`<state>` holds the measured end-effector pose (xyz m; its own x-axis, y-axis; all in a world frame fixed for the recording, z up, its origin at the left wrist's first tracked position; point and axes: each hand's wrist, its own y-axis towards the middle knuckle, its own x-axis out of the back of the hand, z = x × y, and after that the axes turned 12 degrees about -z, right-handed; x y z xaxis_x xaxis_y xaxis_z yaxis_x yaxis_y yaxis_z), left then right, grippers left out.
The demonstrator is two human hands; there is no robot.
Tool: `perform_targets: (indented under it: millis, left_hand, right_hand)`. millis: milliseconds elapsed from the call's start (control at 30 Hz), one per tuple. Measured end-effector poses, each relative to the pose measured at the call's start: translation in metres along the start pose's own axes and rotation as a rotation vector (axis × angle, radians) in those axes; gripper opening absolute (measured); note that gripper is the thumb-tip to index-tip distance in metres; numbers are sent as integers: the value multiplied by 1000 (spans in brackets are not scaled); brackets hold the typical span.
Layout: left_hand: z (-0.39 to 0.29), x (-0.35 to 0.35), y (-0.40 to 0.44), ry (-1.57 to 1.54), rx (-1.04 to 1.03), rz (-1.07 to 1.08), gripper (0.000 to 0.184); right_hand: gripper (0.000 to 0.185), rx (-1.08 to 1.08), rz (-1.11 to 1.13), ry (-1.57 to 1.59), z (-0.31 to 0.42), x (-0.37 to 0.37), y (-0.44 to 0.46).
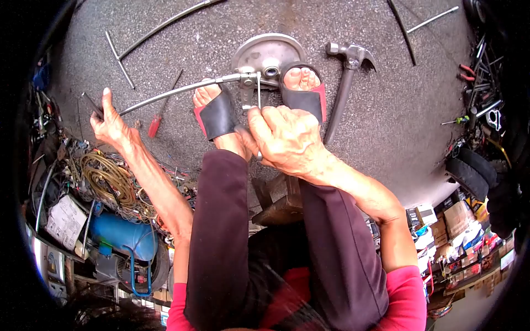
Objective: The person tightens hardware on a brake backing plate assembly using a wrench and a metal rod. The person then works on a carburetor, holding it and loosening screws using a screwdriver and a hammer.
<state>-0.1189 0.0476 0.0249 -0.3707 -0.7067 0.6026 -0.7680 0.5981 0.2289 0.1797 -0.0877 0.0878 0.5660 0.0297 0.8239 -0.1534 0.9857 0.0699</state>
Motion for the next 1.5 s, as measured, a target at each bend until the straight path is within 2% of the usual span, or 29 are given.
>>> perform_targets:
  millis: [100,133,300,400,500,567,600,700,733,833,1000,1067,1167,1200,1300,1500]
  left_hand:
    - [17,-8,1,148,-202,-91,45]
    - [21,-10,3,130,-214,-118,43]
    - [31,-17,0,6,-120,-132,34]
    - [30,-13,0,-35,-56,-111,31]
    - [24,-12,1,-61,0,-71,27]
    - [19,-10,0,-103,26,-64,25]
    - [17,-10,0,-109,25,-66,25]
    - [23,-7,5,-23,-14,-38,27]
    - [23,-5,4,-38,-19,-29,30]
    - [30,-3,4,-3,-20,-55,35]
    - [25,-1,-1,-55,22,-71,31]
    - [16,-3,-10,-126,114,-90,31]
    - [6,-1,-11,-86,174,-82,32]
    - [7,0,-8,-69,177,-63,32]
    - [13,0,-4,-96,199,-5,34]
    - [33,6,5,-185,215,77,35]
  right_hand:
    - [32,29,58,-16,2,4,1]
    - [31,57,44,5,-1,1,-1]
    - [25,17,56,156,-5,0,7]
    - [10,-117,-19,300,-14,-3,12]
    - [14,-209,-79,387,-22,-3,25]
    - [17,-113,23,268,-34,3,36]
    - [18,-201,48,305,-34,5,39]
    - [17,-221,-20,317,-32,3,40]
    - [20,-211,-48,291,-32,0,39]
    - [14,-322,-45,104,-10,16,47]
    - [13,-193,-128,-137,9,28,51]
    - [13,-163,-143,-232,11,27,47]
    - [17,-137,-55,-396,8,22,56]
    - [22,-128,-40,-391,10,22,58]
    - [14,-64,-43,-333,8,22,65]
    - [16,-177,95,-144,6,26,68]
